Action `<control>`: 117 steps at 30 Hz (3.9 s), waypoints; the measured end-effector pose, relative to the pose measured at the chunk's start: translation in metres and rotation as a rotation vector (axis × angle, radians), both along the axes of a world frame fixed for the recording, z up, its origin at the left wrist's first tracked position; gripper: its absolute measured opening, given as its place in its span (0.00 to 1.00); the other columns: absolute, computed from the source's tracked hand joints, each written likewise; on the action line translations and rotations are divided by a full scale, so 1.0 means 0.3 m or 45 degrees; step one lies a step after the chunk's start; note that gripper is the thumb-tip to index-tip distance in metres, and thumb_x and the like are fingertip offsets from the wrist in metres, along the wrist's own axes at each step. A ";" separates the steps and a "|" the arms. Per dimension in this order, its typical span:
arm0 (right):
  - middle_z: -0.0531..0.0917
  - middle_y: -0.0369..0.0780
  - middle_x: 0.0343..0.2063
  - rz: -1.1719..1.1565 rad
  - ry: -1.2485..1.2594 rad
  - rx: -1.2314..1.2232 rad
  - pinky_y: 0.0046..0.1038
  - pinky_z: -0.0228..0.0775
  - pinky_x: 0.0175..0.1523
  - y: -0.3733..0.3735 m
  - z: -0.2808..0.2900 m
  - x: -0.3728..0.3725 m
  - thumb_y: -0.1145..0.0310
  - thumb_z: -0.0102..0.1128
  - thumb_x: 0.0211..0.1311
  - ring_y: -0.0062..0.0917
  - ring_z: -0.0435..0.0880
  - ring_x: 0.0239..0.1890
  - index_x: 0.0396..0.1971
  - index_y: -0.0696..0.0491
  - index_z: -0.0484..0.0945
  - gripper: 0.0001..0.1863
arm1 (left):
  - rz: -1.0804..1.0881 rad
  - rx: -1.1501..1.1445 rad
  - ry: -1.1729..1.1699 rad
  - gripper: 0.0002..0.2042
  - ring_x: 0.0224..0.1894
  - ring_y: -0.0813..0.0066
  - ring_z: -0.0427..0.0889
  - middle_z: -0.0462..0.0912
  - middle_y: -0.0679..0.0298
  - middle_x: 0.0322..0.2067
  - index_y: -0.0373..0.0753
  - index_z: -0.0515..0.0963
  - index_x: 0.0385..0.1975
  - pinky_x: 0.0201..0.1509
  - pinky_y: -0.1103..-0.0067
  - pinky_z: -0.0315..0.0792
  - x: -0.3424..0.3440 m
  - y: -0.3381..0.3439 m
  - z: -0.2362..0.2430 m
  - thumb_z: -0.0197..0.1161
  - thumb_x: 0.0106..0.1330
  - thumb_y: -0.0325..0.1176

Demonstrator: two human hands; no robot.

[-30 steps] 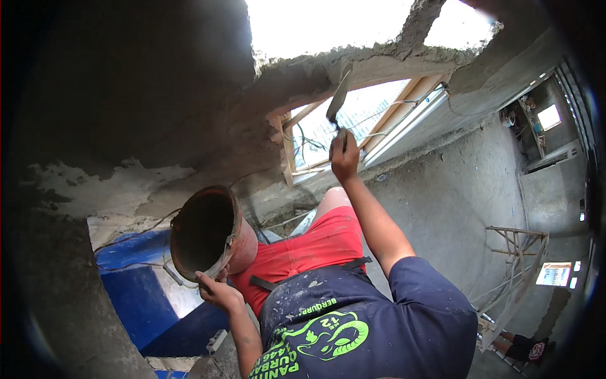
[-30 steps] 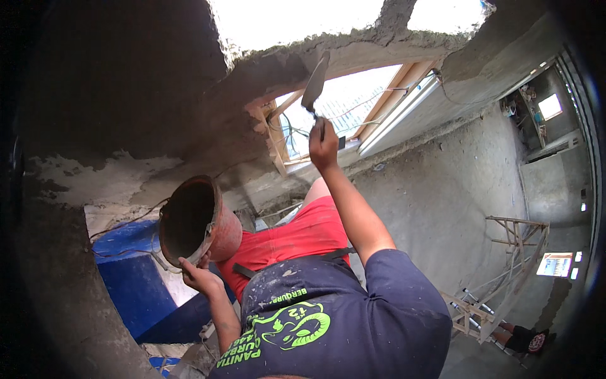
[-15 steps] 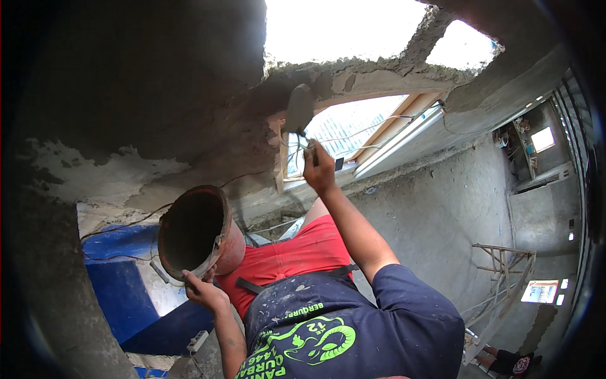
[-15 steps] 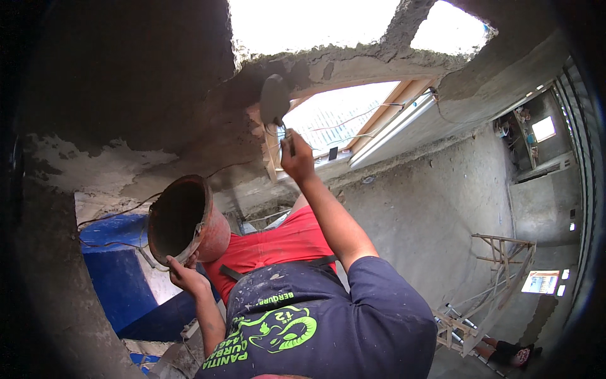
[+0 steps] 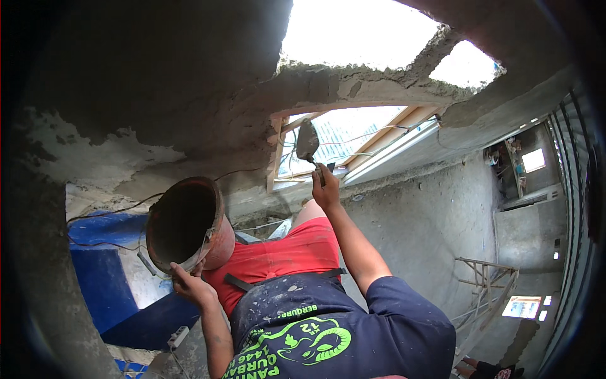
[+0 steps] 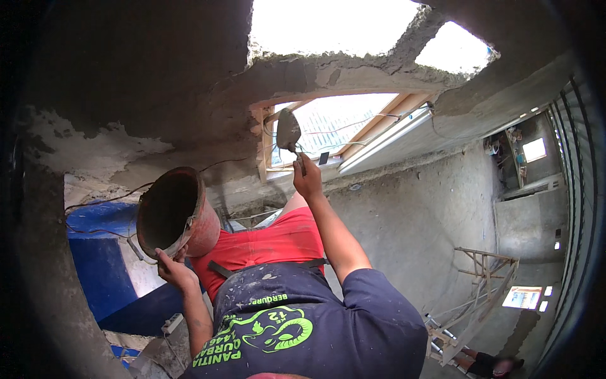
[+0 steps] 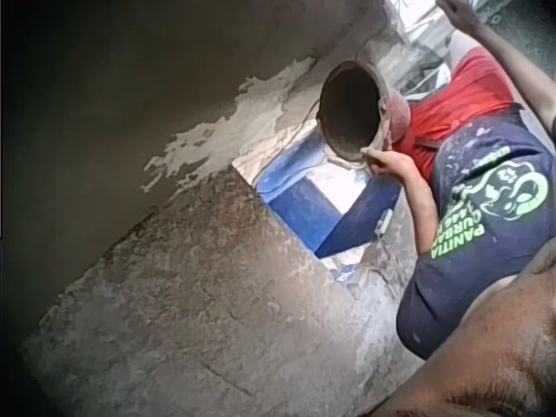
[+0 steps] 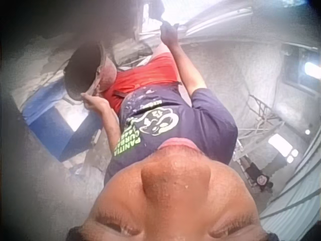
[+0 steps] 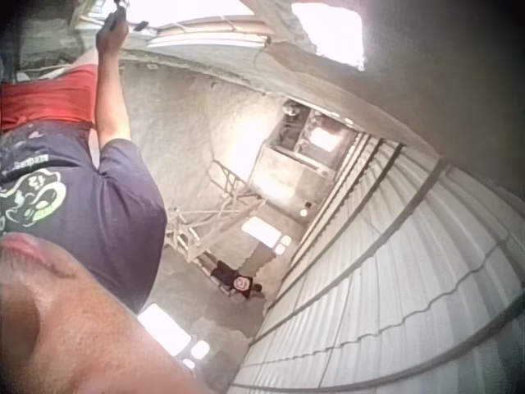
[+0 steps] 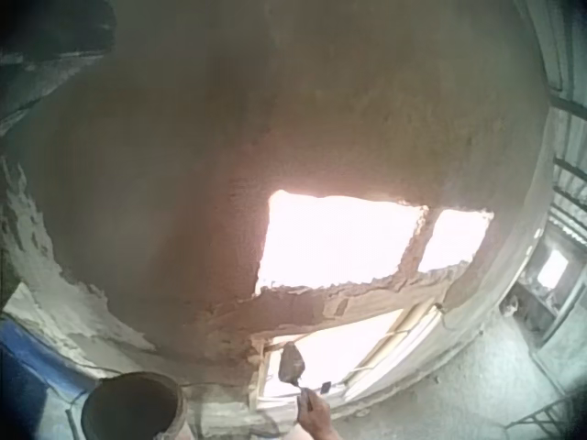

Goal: Applying mortar to a concrete wall using a trowel.

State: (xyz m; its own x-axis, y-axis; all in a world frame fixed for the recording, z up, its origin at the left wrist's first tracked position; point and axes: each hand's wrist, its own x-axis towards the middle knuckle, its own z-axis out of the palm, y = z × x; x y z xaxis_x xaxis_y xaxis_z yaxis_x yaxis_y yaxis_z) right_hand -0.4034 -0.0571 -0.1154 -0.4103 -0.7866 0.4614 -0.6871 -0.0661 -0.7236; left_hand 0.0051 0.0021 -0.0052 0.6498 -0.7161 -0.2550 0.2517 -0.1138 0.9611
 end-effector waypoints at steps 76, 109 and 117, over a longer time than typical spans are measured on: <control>0.83 0.35 0.38 0.783 -1.982 0.983 0.17 0.64 0.27 0.188 0.526 0.678 0.60 0.64 0.69 0.14 0.72 0.25 0.54 0.57 0.75 0.20 | -0.044 -0.126 0.212 0.24 0.40 0.60 0.87 0.82 0.48 0.44 0.24 0.72 0.49 0.39 0.71 0.87 0.012 0.191 -0.018 0.52 0.78 0.47; 0.75 0.32 0.16 1.267 -1.515 0.836 0.25 0.62 0.21 0.206 0.435 0.889 0.73 0.74 0.56 0.16 0.72 0.17 0.25 0.54 0.77 0.10 | -0.960 0.479 0.153 0.37 0.46 0.63 0.81 0.81 0.58 0.41 0.40 0.75 0.52 0.50 0.69 0.75 0.830 -0.368 0.118 0.39 0.71 0.72; 0.83 0.33 0.24 1.202 -1.354 0.754 0.26 0.73 0.37 0.194 0.490 0.768 0.72 0.74 0.56 0.18 0.80 0.29 0.27 0.55 0.81 0.07 | -0.738 0.417 -0.322 0.49 0.58 0.62 0.78 0.81 0.56 0.56 0.31 0.69 0.67 0.64 0.73 0.69 0.905 -0.483 -0.097 0.33 0.69 0.76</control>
